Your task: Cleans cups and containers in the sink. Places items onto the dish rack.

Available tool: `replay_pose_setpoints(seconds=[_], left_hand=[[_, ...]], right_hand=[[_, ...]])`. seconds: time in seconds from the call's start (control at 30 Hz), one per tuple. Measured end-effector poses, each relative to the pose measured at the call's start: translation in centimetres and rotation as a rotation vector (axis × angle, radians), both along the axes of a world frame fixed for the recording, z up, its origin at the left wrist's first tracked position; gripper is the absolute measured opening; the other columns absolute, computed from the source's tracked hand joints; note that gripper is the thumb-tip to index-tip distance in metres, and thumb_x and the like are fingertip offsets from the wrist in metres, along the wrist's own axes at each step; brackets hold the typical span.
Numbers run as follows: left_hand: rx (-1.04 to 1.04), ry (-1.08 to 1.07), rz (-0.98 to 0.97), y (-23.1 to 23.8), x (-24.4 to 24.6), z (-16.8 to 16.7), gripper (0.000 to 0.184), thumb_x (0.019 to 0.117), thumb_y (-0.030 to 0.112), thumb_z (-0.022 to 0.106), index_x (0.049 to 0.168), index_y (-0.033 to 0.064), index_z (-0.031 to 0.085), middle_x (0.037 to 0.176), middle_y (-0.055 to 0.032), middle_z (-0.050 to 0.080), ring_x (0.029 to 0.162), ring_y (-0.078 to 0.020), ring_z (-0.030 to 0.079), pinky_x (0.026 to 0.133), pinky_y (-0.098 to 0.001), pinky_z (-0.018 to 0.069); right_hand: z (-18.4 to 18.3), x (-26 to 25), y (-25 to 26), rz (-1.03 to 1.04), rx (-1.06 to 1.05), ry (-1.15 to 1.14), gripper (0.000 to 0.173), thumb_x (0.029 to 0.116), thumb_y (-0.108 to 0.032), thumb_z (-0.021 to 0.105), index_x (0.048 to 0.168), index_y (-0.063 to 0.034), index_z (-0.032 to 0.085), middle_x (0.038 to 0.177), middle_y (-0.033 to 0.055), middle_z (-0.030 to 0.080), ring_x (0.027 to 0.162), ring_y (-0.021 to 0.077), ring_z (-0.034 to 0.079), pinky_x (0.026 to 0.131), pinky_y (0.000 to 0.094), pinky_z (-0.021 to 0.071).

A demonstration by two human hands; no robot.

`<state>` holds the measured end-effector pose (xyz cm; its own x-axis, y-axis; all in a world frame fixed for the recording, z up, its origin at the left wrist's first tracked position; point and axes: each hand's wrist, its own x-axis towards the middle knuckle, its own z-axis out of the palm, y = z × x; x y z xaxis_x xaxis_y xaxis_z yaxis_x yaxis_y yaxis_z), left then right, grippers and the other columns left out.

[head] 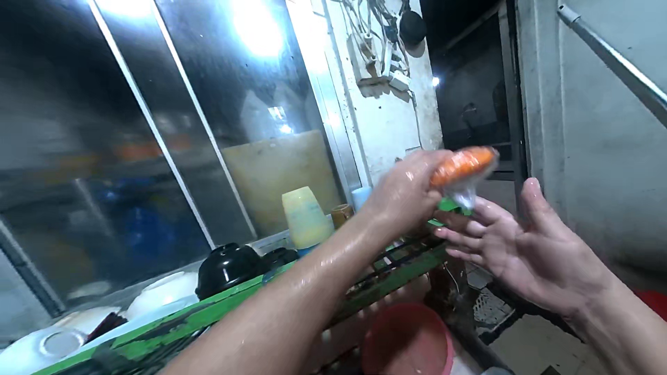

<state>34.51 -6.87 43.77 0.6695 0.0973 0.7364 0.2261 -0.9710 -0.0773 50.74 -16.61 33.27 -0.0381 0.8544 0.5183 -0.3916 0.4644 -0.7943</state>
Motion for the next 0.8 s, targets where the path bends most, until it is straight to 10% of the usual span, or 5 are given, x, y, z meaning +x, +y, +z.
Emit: replay_pose_setpoints(seconds=[0.13,0.3,0.8], left_hand=[[-0.295,0.024,0.277,3.7,1.9,3.8,0.046,0.0922,0.004,0.067,0.137,0.0036,0.055,0.125,-0.0202,0.064,0.111,-0.0326,0.064,0.094,-0.0539,0.0522],[-0.148,0.275,0.561,9.9,3.6,1.7,0.039,0.0943,0.007,0.065,0.133,0.0057,0.058,0.127,-0.0212,0.062,0.116,-0.0407,0.063,0.094,-0.0625,0.0517],[-0.197,0.725,0.645,8.7,5.9,1.0,0.038,0.1059,0.021,0.052,0.136,-0.0012,0.057,0.128,-0.0252,0.063,0.122,-0.0411,0.060,0.101,-0.0607,0.0458]], right_hand=[[-2.6,2.0,-1.3,-0.114,-0.033,0.043,0.078,0.0990,-0.073,0.035,0.151,-0.0163,0.049,0.140,0.0128,0.062,0.126,0.0310,0.063,0.101,0.0488,0.0548],[-6.4,5.2,-4.7,-0.141,-0.004,-0.010,0.060,0.1002,-0.061,0.049,0.138,-0.0168,0.064,0.135,0.0139,0.065,0.122,0.0320,0.065,0.100,0.0492,0.0558],[-9.1,6.8,-9.0,-0.141,-0.087,-0.035,0.040,0.1024,-0.041,0.056,0.133,-0.0180,0.066,0.130,0.0128,0.070,0.117,0.0296,0.069,0.102,0.0437,0.0554]])
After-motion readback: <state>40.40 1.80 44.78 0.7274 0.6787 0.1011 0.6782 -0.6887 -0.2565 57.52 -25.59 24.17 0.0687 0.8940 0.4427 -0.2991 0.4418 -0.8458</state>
